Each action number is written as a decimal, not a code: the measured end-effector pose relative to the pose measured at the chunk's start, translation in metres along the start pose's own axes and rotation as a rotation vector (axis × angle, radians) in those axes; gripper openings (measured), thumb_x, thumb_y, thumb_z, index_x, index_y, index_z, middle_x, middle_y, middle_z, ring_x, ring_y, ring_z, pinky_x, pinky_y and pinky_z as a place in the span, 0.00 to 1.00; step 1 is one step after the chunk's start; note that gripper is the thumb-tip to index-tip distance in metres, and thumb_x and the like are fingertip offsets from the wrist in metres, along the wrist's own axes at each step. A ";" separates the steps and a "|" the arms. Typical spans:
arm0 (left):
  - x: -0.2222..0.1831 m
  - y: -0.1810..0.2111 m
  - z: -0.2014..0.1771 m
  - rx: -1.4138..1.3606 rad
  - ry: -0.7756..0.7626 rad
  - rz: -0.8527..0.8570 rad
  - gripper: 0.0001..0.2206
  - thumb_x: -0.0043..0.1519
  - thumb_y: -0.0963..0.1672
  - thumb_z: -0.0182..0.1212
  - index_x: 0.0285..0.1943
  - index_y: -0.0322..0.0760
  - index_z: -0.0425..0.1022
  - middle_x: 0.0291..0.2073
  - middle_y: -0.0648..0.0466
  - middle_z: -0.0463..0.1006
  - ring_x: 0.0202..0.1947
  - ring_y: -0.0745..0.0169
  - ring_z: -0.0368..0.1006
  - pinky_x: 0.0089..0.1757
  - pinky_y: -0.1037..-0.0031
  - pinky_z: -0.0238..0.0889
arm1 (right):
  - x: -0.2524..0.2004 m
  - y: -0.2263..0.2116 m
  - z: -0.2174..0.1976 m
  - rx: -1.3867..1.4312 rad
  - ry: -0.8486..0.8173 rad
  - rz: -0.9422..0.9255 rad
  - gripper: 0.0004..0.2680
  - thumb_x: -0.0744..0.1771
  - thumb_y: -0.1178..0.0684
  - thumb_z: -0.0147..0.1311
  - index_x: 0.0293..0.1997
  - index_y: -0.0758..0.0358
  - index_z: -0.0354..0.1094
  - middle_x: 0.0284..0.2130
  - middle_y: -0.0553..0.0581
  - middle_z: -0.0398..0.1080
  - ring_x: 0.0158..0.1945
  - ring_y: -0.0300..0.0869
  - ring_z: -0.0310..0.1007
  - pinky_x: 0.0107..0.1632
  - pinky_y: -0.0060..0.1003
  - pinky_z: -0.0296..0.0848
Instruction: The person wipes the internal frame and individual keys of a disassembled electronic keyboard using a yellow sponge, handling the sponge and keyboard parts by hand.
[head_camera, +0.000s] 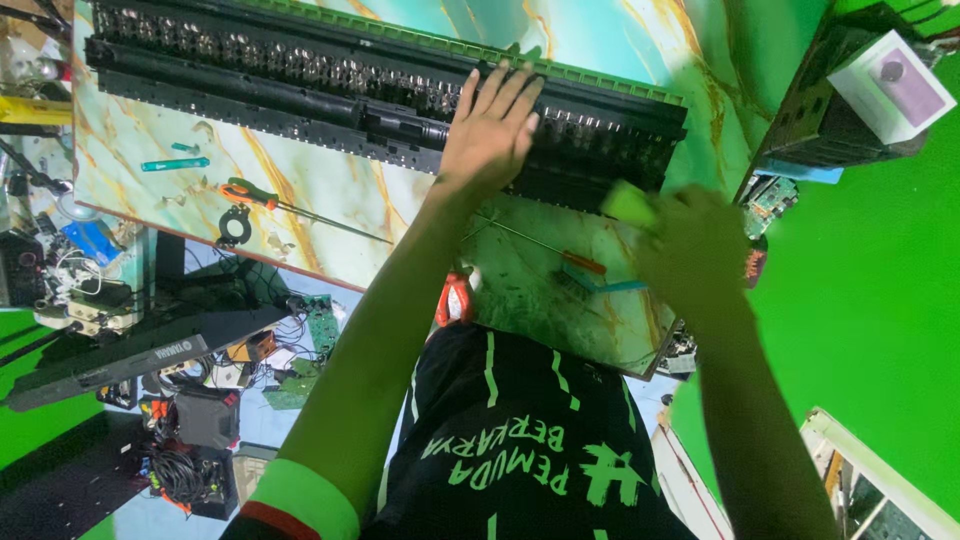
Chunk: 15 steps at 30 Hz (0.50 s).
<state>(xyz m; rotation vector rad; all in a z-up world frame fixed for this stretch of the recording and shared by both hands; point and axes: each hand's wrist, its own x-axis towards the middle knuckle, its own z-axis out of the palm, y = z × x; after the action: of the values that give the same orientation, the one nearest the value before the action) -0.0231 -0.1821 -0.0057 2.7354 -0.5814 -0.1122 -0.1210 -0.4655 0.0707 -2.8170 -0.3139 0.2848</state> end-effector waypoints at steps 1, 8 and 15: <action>-0.001 -0.004 0.003 -0.032 0.055 0.022 0.21 0.73 0.46 0.43 0.73 0.37 0.65 0.73 0.45 0.64 0.74 0.46 0.54 0.70 0.51 0.39 | 0.013 -0.013 0.008 0.059 0.146 -0.077 0.15 0.62 0.56 0.55 0.54 0.61 0.75 0.48 0.66 0.73 0.53 0.59 0.71 0.55 0.57 0.69; 0.002 -0.020 0.009 -0.299 0.256 -0.007 0.14 0.73 0.43 0.46 0.60 0.34 0.76 0.58 0.46 0.79 0.64 0.46 0.71 0.66 0.54 0.56 | 0.097 -0.048 0.077 0.424 0.330 -0.300 0.14 0.66 0.66 0.51 0.58 0.64 0.68 0.52 0.64 0.73 0.58 0.57 0.72 0.62 0.49 0.72; 0.004 -0.009 -0.005 -0.318 0.301 -0.007 0.12 0.73 0.43 0.47 0.54 0.34 0.76 0.56 0.46 0.79 0.63 0.47 0.72 0.64 0.53 0.58 | 0.092 -0.018 0.041 -0.040 0.252 -0.354 0.10 0.61 0.63 0.54 0.43 0.57 0.72 0.46 0.56 0.75 0.45 0.53 0.73 0.48 0.51 0.70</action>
<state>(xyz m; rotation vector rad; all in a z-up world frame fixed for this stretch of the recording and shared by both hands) -0.0154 -0.1745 -0.0044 2.3837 -0.4268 0.1880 -0.0453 -0.4160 0.0226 -2.7271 -0.7505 -0.1541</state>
